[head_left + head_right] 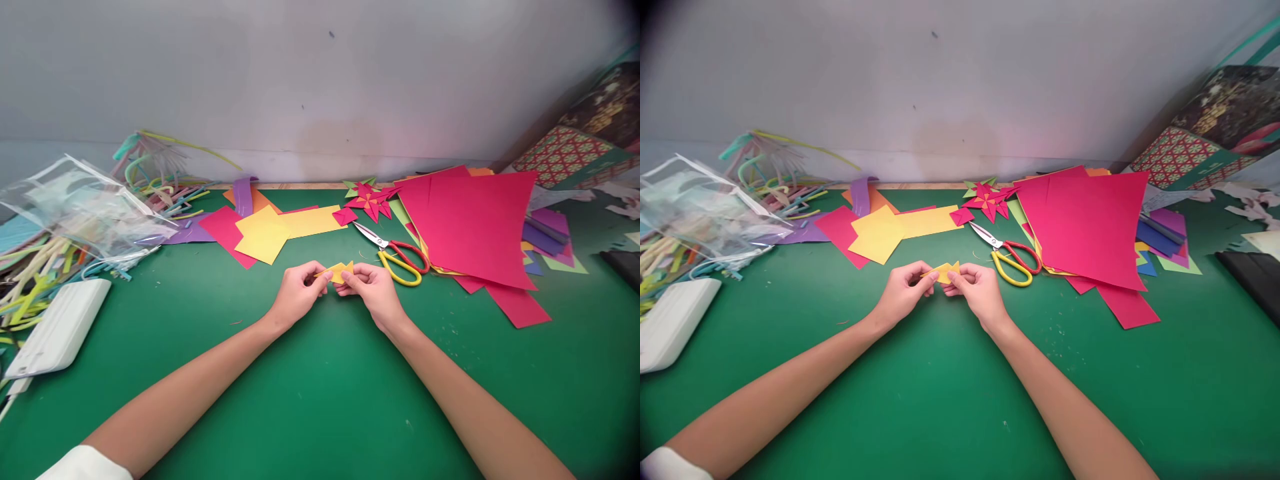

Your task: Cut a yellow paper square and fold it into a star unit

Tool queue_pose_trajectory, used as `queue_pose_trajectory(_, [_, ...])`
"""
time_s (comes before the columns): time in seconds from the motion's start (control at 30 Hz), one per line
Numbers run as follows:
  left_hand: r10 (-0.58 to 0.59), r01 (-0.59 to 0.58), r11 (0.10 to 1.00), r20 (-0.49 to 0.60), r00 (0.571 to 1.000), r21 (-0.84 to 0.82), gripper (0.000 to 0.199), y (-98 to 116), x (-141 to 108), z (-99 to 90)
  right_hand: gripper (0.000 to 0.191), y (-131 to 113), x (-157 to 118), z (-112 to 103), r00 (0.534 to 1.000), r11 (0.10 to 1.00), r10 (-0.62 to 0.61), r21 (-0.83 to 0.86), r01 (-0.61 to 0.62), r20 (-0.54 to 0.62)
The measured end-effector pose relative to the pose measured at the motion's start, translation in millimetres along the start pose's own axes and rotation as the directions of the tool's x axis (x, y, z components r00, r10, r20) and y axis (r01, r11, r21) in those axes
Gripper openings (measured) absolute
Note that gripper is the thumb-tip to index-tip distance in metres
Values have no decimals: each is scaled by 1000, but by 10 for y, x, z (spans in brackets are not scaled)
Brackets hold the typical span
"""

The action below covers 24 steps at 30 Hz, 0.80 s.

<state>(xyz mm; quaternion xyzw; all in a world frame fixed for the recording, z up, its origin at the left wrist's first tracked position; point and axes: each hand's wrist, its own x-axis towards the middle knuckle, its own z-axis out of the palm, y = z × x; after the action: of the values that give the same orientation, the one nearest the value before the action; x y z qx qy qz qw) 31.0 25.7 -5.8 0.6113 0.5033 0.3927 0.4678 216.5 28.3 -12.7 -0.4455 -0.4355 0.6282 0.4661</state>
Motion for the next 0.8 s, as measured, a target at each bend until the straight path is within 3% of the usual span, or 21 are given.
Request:
queue_pose_trajectory(0.63, [30, -29, 998, -16, 999, 56, 30, 14, -19, -3, 36, -14, 8, 0, 1000, 999, -5, -34, 6, 25])
queue_pose_trajectory(0.8, [62, -61, 992, -6, 998, 111, 30, 17, -26, 3, 44, -16, 10, 6, 999, 999, -6, -37, 7, 49])
